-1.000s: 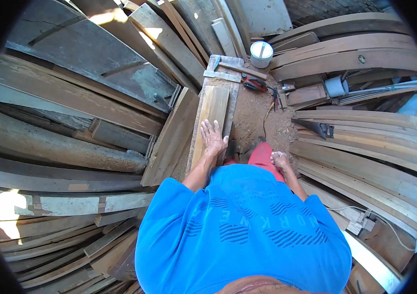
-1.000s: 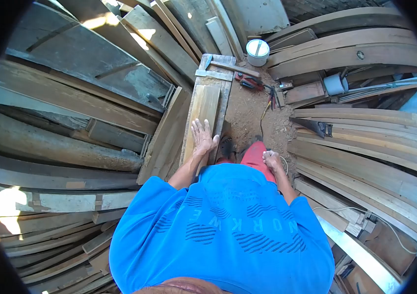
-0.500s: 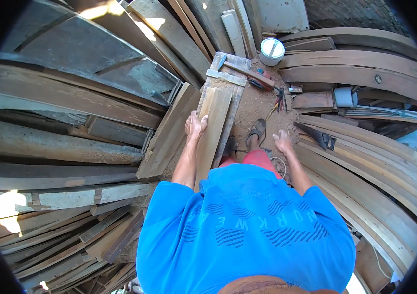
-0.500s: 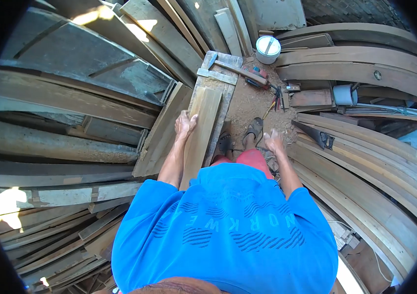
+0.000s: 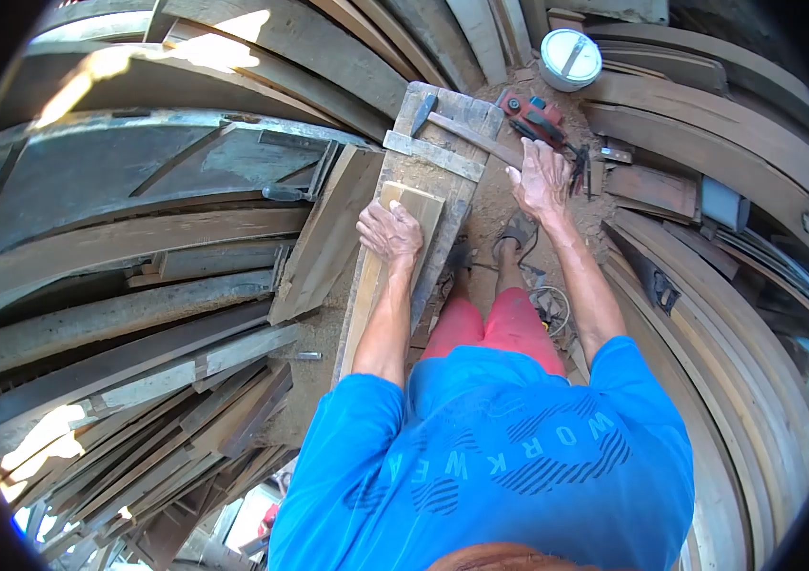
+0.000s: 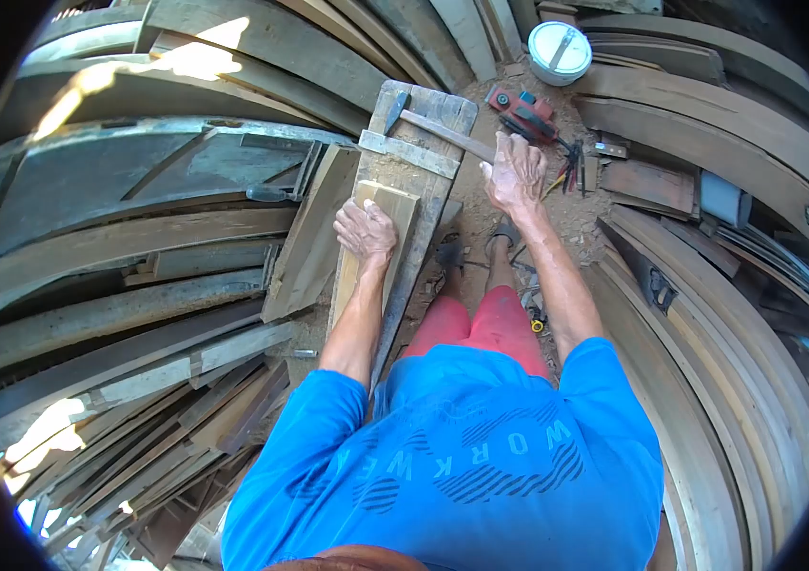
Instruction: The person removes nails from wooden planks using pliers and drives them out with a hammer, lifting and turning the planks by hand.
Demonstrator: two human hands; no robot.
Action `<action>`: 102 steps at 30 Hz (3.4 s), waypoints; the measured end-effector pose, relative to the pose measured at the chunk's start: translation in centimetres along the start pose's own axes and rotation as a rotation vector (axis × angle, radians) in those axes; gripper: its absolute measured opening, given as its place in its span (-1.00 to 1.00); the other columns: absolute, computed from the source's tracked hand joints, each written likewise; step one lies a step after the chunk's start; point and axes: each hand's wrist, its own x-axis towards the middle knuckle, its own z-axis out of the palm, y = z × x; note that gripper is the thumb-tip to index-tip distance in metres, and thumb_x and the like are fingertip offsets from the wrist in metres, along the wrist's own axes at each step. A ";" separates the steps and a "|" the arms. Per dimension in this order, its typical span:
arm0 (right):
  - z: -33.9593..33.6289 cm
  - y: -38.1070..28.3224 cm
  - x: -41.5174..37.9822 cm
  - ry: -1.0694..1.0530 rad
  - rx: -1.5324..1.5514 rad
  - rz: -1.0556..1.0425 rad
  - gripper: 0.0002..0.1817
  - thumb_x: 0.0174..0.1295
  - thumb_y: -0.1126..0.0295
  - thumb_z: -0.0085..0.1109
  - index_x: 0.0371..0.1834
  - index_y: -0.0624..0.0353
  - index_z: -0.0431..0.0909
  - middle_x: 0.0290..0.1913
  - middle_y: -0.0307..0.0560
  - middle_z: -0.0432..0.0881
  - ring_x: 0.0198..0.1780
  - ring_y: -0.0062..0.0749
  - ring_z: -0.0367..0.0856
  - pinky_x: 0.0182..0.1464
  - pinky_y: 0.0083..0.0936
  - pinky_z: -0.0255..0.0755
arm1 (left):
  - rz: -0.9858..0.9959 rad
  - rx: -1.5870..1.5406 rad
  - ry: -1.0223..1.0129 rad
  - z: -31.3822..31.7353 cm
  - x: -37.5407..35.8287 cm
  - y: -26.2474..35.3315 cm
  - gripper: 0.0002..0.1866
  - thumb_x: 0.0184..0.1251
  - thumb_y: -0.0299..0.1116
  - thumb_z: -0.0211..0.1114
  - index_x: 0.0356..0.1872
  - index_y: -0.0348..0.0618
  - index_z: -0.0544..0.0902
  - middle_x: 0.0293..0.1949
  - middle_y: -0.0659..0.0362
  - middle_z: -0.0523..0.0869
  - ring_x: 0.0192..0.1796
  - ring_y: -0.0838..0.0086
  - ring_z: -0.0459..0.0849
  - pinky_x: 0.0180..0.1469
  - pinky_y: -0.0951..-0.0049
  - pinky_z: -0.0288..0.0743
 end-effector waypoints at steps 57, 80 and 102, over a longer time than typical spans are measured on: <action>8.4 5.1 -23.9 -0.393 0.416 0.695 -0.54 0.27 0.16 0.30 0.05 0.34 0.68 0.00 0.40 0.74 0.10 0.28 0.72 0.13 0.03 0.57 | 0.011 0.063 -0.059 0.5 -0.2 -0.4 -0.44 0.58 0.08 0.02 0.29 -0.19 0.48 0.16 -0.14 0.55 0.22 -0.13 0.49 0.20 -0.20 0.40; 38.4 46.6 1.2 -0.180 0.246 0.607 -0.18 0.27 0.40 0.12 0.64 -0.46 0.19 -0.07 0.38 0.73 0.00 0.28 0.74 0.05 0.03 0.62 | -0.017 -0.435 -0.156 1.8 -0.1 -0.8 -0.46 0.68 0.05 -0.24 0.29 -0.20 0.39 0.13 0.05 0.51 0.16 0.33 0.54 0.28 0.19 0.47; 38.0 44.7 5.1 -0.259 0.076 0.825 -0.57 0.40 0.28 0.08 0.30 0.13 0.56 0.15 0.31 0.67 0.21 0.21 0.69 0.20 0.05 0.58 | 0.401 0.062 -0.234 -1.1 0.6 -6.2 -0.15 0.61 0.00 0.16 0.66 -0.28 0.01 0.64 -0.22 0.12 0.63 -0.04 0.20 0.65 -0.04 0.03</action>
